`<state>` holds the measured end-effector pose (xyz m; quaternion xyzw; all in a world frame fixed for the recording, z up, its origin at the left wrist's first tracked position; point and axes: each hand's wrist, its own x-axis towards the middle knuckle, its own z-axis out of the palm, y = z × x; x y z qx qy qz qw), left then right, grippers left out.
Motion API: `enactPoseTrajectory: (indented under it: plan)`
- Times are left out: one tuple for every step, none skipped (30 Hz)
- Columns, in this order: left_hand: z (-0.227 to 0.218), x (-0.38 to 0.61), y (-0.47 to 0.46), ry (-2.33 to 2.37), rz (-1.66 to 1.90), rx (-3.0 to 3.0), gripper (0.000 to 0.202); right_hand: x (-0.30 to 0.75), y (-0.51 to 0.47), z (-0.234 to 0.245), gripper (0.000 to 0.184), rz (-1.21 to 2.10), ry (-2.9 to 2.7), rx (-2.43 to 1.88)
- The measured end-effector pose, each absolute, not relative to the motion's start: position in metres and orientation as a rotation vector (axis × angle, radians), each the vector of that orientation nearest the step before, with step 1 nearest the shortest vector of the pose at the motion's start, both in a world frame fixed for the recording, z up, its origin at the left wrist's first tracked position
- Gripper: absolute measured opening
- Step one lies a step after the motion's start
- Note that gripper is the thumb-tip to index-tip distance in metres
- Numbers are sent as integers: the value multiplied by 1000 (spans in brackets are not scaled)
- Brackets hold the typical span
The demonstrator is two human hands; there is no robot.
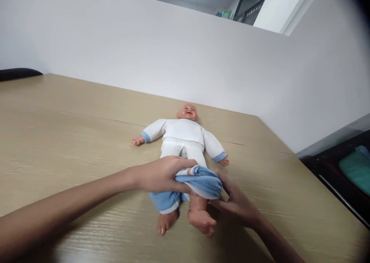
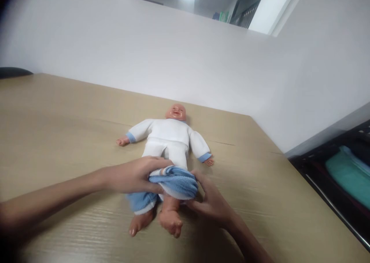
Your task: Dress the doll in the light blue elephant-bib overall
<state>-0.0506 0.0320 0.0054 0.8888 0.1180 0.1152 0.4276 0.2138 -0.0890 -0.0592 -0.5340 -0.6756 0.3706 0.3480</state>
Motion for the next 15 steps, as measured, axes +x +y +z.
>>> enactPoseTrajectory:
  plan:
    - [4,-53,31,323,323,2293,37,218,-86,-56,46,991,-1799,-1382]
    - [2,-56,31,350,360,2358,44,221,-83,-53,48,1026,-1846,-1373]
    - [1,-61,31,371,391,2407,51,224,-82,-50,46,1059,-1885,-1362]
    - [0,-66,32,386,414,2437,55,225,-81,-47,44,1086,-1910,-1349]
    - [-1,-73,34,401,428,2452,56,227,-79,-44,41,1103,-1921,-1337]
    - [-1,-80,36,422,431,2458,54,228,-78,-42,39,1119,-1927,-1322]
    - [-1,-87,39,456,424,2458,51,229,-77,-40,36,1135,-1927,-1302]
    - [-1,-95,42,497,416,2450,48,230,-75,-38,34,1159,-1925,-1273]
    - [-2,-101,45,538,405,2435,45,231,-72,-36,32,1181,-1919,-1235]
    - [-3,-107,48,566,393,2410,42,233,-68,-36,29,1200,-1907,-1191]
    - [-4,-110,52,577,380,2375,38,234,-63,-36,27,1219,-1880,-1145]
    - [-6,-112,55,571,375,2327,34,235,-58,-37,24,1235,-1838,-1105]
    - [-9,-112,58,554,377,2265,30,236,-51,-39,23,1245,-1783,-1078]
    - [-12,-111,61,541,392,2185,27,236,-45,-42,23,1249,-1718,-1068]
    - [-17,-107,64,539,418,2090,24,234,-38,-46,24,1253,-1641,-1071]
